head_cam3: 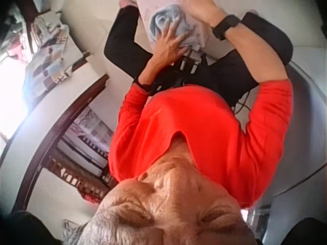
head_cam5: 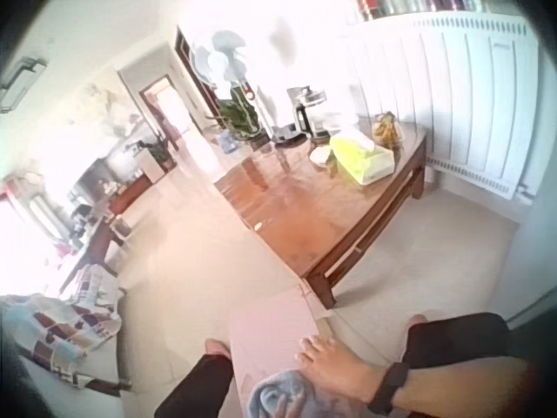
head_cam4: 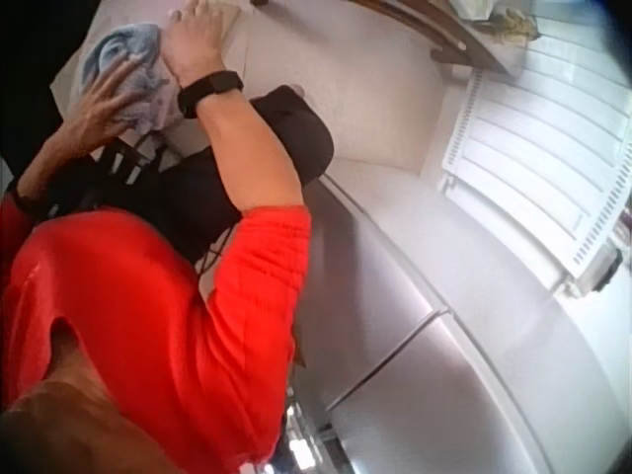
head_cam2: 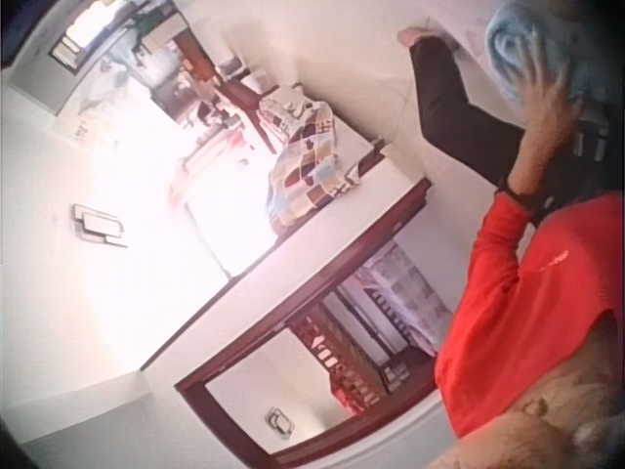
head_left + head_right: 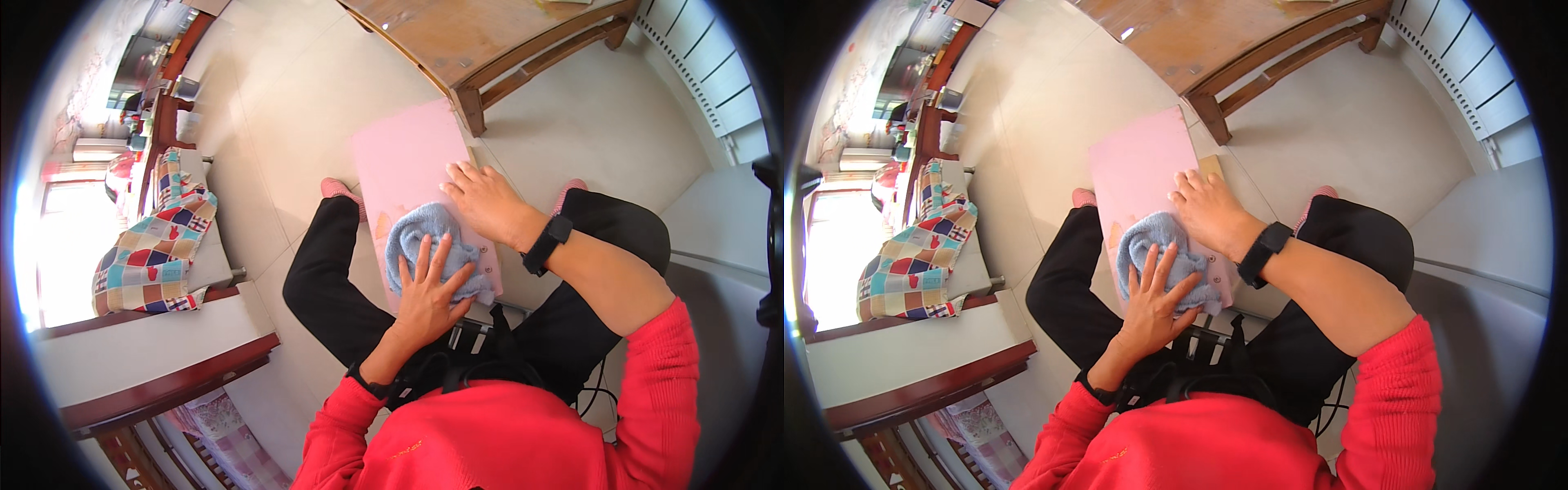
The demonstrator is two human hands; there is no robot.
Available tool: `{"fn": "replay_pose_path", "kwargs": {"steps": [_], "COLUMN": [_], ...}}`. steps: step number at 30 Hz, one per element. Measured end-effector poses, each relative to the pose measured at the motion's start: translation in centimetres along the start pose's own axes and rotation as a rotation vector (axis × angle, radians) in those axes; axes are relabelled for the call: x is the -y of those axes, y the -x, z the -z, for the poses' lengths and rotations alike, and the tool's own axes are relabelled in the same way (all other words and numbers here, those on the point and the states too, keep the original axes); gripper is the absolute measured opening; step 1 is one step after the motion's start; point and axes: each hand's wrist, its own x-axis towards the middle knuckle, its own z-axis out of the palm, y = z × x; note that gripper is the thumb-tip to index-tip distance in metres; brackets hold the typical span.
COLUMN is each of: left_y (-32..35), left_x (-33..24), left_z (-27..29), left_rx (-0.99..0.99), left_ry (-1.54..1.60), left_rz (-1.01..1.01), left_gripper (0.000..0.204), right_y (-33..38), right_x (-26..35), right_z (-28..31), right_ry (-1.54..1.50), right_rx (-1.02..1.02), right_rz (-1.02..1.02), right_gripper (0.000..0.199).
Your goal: The person wipes a small beige stool with a blue cloth, cleaning the top surface, sides, and underside. The person rotates the stool to access all surfaces and continues wiping until the end of the clip.
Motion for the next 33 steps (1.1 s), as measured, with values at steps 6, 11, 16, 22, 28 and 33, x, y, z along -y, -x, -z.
{"fn": "replay_pose_path", "kwargs": {"steps": [6,11,16,22,28,33], "left_y": [3.9,2.1,-2.9,-10.6,-16.8,-15.2], "left_x": [2.0,5.2,8.7,14.1,17.2,16.7], "left_z": [1.2,1.2,1.6,2.6,3.5,3.5], "left_rx": [0.002,-0.166,-0.2,-0.26,-0.19,-0.191], "left_ry": [0.074,0.163,0.169,0.1,0.115,0.101], "left_rz": [0.089,0.164,0.154,0.124,0.293,0.199], "left_gripper": [0.054,0.056,0.057,0.053,0.051,0.051], "right_y": [0.9,2.3,3.2,3.5,3.3,2.1], "right_x": [1.5,3.7,4.7,4.9,4.4,3.8], "right_z": [0.4,0.4,0.5,1.5,1.6,1.3], "right_ry": [0.101,0.145,0.29,0.352,0.263,0.157], "right_rx": [0.165,0.327,0.272,0.364,0.288,0.259], "right_rz": [0.116,0.131,0.147,0.206,0.213,0.203], "right_gripper": [0.041,0.041,0.046,0.049,0.038,0.024]}}
